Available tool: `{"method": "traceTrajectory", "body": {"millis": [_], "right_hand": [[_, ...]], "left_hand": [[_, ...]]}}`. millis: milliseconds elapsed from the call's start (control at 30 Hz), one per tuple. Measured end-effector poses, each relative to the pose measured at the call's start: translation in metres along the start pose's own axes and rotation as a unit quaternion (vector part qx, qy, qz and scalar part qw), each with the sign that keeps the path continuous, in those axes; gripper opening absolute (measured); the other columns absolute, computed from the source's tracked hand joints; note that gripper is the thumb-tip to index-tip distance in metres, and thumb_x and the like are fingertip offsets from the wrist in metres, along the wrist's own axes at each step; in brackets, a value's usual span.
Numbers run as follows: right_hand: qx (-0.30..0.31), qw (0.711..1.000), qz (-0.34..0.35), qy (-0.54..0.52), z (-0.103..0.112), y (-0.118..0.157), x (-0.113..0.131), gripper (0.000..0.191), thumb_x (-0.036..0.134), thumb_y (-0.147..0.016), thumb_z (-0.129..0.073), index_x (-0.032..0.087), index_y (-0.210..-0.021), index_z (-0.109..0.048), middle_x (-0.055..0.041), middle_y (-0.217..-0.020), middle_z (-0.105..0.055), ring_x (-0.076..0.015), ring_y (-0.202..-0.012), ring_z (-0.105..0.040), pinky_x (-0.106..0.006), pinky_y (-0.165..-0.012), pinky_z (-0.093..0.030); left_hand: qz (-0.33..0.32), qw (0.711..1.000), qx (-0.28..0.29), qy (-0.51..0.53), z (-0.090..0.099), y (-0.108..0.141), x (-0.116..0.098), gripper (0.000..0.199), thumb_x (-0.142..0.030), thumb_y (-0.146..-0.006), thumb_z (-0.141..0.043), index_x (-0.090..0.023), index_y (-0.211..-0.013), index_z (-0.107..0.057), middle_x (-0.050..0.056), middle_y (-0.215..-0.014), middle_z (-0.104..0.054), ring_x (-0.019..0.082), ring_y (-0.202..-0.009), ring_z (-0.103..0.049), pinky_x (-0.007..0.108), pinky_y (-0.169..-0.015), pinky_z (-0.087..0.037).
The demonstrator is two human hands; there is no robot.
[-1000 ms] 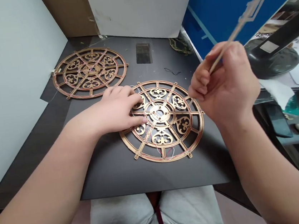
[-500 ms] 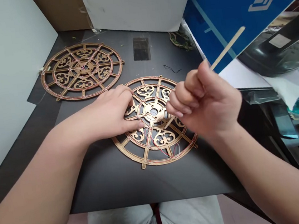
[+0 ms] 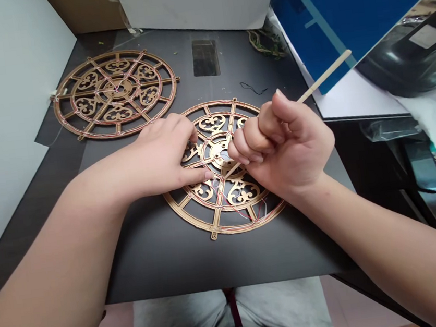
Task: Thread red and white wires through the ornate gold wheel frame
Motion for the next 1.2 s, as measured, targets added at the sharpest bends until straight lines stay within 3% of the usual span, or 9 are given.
{"method": "traceTrajectory", "body": {"millis": [167,467,600,767,867,967,1067,1200], "right_hand": [[0.031,0.999,0.017,0.031,-0.003,-0.001,0.001,0.070,0.084,-0.098,-0.028,0.023,-0.062,-0.026,0.0015,-0.052,-0.015,-0.0161,-0.050,-0.026,-0.035,-0.055,-0.038],[0.022,1.000,-0.006,0.008,-0.004,-0.007,-0.004,0.069,0.082,-0.098,-0.032,0.023,-0.065,-0.021,0.0017,-0.054,-0.016,-0.0154,-0.050,-0.027,-0.035,-0.055,-0.038],[0.008,1.000,-0.022,-0.005,-0.002,-0.009,-0.010,0.066,0.079,-0.098,-0.037,0.023,-0.065,-0.027,0.0020,-0.055,-0.017,-0.0157,-0.051,-0.026,-0.035,-0.055,-0.038],[0.000,0.997,-0.056,-0.056,0.003,-0.014,-0.016,0.066,0.074,-0.099,-0.048,0.023,-0.066,-0.022,0.0025,-0.057,-0.020,-0.0145,-0.051,-0.029,-0.035,-0.058,-0.044],[0.019,0.994,-0.085,-0.069,0.003,-0.015,-0.017,0.068,0.074,-0.098,-0.053,0.022,-0.065,-0.024,0.0017,-0.059,-0.028,-0.0139,-0.054,-0.038,-0.036,-0.063,-0.051],[0.022,0.998,-0.061,0.020,0.005,-0.012,-0.010,0.064,0.072,-0.099,-0.058,0.020,-0.065,-0.041,-0.0018,-0.066,-0.045,-0.0137,-0.061,-0.051,-0.031,-0.063,-0.051],[0.004,0.978,0.032,0.206,0.009,-0.007,0.005,0.059,0.063,-0.103,-0.058,0.016,-0.067,-0.057,-0.0012,-0.061,-0.047,-0.0088,-0.056,-0.047,-0.023,-0.055,-0.040],[0.026,0.972,0.012,0.234,0.012,-0.002,0.010,0.055,0.056,-0.106,-0.057,0.017,-0.067,-0.057,0.0002,-0.053,-0.050,-0.0069,-0.047,-0.045,-0.021,-0.047,-0.034]], "left_hand": [[0.008,1.000,-0.004,0.005,-0.001,0.000,0.001,0.071,-0.075,-0.073,-0.076,-0.021,-0.113,-0.055,0.015,-0.126,-0.060,0.039,-0.120,-0.057,0.055,-0.099,-0.049],[0.035,0.999,0.010,0.013,0.000,0.001,-0.002,0.071,-0.070,-0.069,-0.080,-0.021,-0.116,-0.057,0.014,-0.127,-0.058,0.042,-0.124,-0.054,0.054,-0.101,-0.047],[0.045,0.999,0.009,0.011,-0.001,0.000,-0.003,0.068,-0.069,-0.071,-0.080,-0.022,-0.114,-0.057,0.013,-0.126,-0.058,0.041,-0.124,-0.054,0.056,-0.101,-0.048],[0.054,0.998,0.012,0.016,-0.001,-0.002,-0.003,0.074,-0.072,-0.067,-0.083,-0.022,-0.115,-0.058,0.013,-0.126,-0.058,0.042,-0.125,-0.053,0.059,-0.104,-0.046],[0.057,0.998,0.019,0.015,-0.001,-0.002,-0.003,0.074,-0.070,-0.067,-0.083,-0.021,-0.117,-0.058,0.013,-0.128,-0.055,0.042,-0.126,-0.052,0.057,-0.104,-0.046],[0.056,0.998,0.032,0.013,-0.001,-0.002,-0.004,0.072,-0.068,-0.069,-0.082,-0.021,-0.119,-0.058,0.013,-0.130,-0.054,0.042,-0.128,-0.051,0.055,-0.106,-0.046],[0.055,0.998,0.033,0.012,0.000,-0.001,-0.004,0.072,-0.067,-0.070,-0.082,-0.022,-0.121,-0.058,0.013,-0.131,-0.054,0.041,-0.130,-0.051,0.054,-0.108,-0.045],[0.063,0.998,0.024,0.014,0.000,-0.001,-0.004,0.074,-0.069,-0.067,-0.083,-0.023,-0.119,-0.058,0.013,-0.130,-0.055,0.041,-0.128,-0.051,0.055,-0.108,-0.044]]}}
Point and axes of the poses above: each hand's wrist, its own y-axis away from the middle knuckle, its own z-axis out of the back of the hand, x = y × z, the point moved 3 cm from there along -y, towards the middle knuckle
